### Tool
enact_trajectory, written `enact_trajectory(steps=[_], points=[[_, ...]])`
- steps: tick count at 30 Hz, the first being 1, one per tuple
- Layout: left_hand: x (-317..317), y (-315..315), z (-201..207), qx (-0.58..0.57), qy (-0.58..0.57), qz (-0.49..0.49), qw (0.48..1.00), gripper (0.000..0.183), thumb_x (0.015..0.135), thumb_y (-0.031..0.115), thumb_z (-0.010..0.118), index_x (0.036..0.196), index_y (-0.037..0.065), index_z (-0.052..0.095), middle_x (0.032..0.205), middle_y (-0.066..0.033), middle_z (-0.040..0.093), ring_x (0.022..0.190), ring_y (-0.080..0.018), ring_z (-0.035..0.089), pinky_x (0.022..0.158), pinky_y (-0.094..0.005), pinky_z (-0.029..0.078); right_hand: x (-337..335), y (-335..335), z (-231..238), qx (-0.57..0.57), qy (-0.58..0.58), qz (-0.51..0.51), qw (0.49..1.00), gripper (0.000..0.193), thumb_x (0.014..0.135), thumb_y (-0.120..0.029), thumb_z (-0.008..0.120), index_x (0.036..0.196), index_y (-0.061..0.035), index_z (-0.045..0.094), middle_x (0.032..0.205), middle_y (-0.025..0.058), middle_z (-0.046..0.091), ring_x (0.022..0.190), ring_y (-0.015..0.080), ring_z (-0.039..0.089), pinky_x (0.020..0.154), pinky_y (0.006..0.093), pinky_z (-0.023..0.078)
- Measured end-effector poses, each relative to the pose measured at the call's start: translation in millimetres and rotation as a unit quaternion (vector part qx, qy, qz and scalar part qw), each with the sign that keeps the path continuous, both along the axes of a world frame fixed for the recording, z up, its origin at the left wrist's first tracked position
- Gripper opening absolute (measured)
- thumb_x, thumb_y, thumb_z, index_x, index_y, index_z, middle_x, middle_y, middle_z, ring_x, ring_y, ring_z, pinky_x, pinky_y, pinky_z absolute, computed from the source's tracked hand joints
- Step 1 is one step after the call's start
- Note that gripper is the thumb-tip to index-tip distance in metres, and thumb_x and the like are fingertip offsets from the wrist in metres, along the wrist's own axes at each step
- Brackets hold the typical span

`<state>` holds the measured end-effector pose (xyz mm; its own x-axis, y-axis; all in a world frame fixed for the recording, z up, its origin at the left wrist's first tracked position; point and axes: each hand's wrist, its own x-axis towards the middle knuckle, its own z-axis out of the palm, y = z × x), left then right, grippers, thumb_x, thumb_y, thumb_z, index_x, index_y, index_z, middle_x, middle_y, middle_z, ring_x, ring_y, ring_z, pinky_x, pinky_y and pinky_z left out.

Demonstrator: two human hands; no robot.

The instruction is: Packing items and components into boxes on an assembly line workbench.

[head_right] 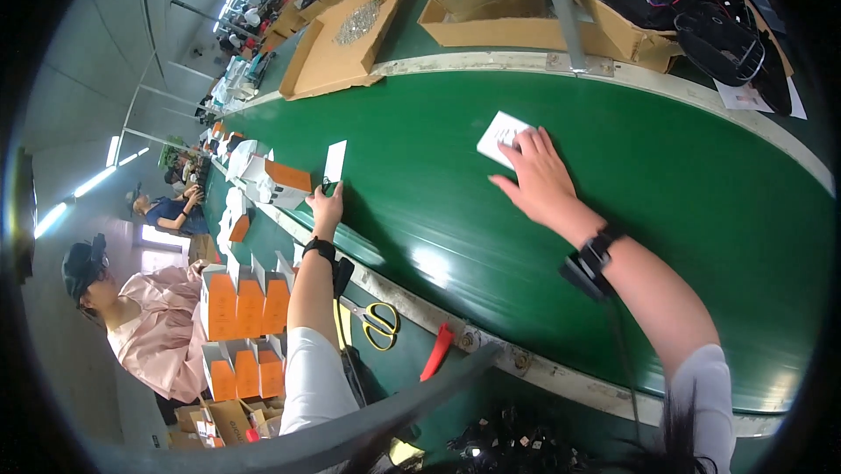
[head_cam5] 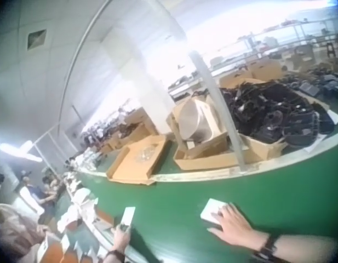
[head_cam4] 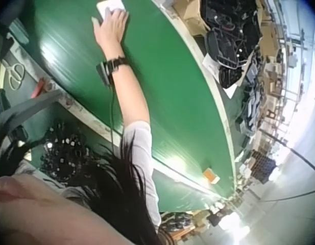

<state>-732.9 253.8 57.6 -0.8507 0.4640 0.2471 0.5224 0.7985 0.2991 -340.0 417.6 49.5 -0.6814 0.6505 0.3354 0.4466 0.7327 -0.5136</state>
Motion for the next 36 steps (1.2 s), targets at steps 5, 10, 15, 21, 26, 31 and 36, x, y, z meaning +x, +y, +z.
enact_trajectory(steps=[5,10,15,21,26,31,36], points=[[10.6,27.6,-8.0,-0.076,-0.02,0.034,0.996,0.088,0.072,0.064,0.054,0.131,0.002,0.033,0.12,-0.028,0.034,0.104,-0.0447,0.049,0.087,-0.0463,0.043,24.7,-20.0,-7.1,0.022,-0.007,0.018,1.0,0.045,0.082,-0.032,0.056,0.115,-0.0025,0.051,0.131,0.0207,0.035,0.126,0.0346,0.027,0.108,0.0425,0.019],[6.5,38.3,-3.4,-0.091,-0.019,0.033,0.995,0.088,0.07,0.071,0.05,0.118,-0.002,0.049,0.115,-0.0276,0.04,0.102,-0.0434,0.05,0.091,-0.0425,0.04,31.2,-21.5,-4.2,0.021,-0.036,0.027,0.999,0.044,0.084,-0.034,0.053,0.116,-0.0036,0.051,0.134,0.0211,0.033,0.128,0.0338,0.025,0.108,0.0426,0.017],[-6.9,44.5,-11.0,-0.016,0.044,0.008,0.999,0.075,0.069,0.065,0.058,0.1,-0.005,0.06,0.108,-0.023,0.046,0.097,-0.0378,0.053,0.085,-0.0424,0.043,36.8,-22.5,0.3,0.023,-0.055,0.025,0.998,0.044,0.085,-0.034,0.051,0.117,-0.0041,0.05,0.135,0.0201,0.032,0.129,0.0331,0.025,0.108,0.0429,0.016],[-7.1,49.3,-21.8,0.047,0.109,-0.03,0.992,0.045,0.075,0.044,0.063,0.08,0.0,0.057,0.093,-0.0138,0.052,0.085,-0.0343,0.056,0.069,-0.044,0.045,49.7,-23.7,-1.0,0.028,-0.065,0.021,0.997,0.044,0.085,-0.034,0.051,0.117,-0.0048,0.05,0.136,0.0192,0.031,0.128,0.0329,0.025,0.108,0.043,0.016],[1.6,41.3,-22.4,0.038,0.129,-0.029,0.99,0.021,0.081,0.024,0.056,0.082,0.003,0.058,0.09,-0.012,0.054,0.082,-0.0331,0.056,0.067,-0.0437,0.046,54.9,-18.7,0.9,0.026,-0.062,0.027,0.997,0.043,0.084,-0.033,0.053,0.116,-0.0044,0.05,0.135,0.0192,0.033,0.127,0.0332,0.028,0.108,0.0431,0.017],[38.5,38.5,20.0,0.123,-0.028,-0.042,0.991,0.029,0.079,0.031,0.057,0.086,0.003,0.063,0.084,-0.0187,0.062,0.079,-0.0367,0.06,0.07,-0.0432,0.048,61.2,-20.3,7.9,0.037,-0.018,0.045,0.998,0.043,0.08,-0.026,0.058,0.116,-0.0038,0.05,0.129,0.0177,0.041,0.123,0.0348,0.034,0.106,0.0435,0.022],[97.5,-0.7,99.9,0.177,-0.113,-0.182,0.961,0.033,0.078,0.028,0.063,0.072,-0.004,0.059,0.058,-0.0134,0.055,0.05,-0.0199,0.051,0.049,-0.0358,0.039,66.9,-30.6,-7.9,-0.033,0.04,-0.027,0.998,0.035,0.08,-0.014,0.059,0.115,-0.0073,0.054,0.12,0.0166,0.051,0.111,0.0338,0.047,0.096,0.0404,0.037]])
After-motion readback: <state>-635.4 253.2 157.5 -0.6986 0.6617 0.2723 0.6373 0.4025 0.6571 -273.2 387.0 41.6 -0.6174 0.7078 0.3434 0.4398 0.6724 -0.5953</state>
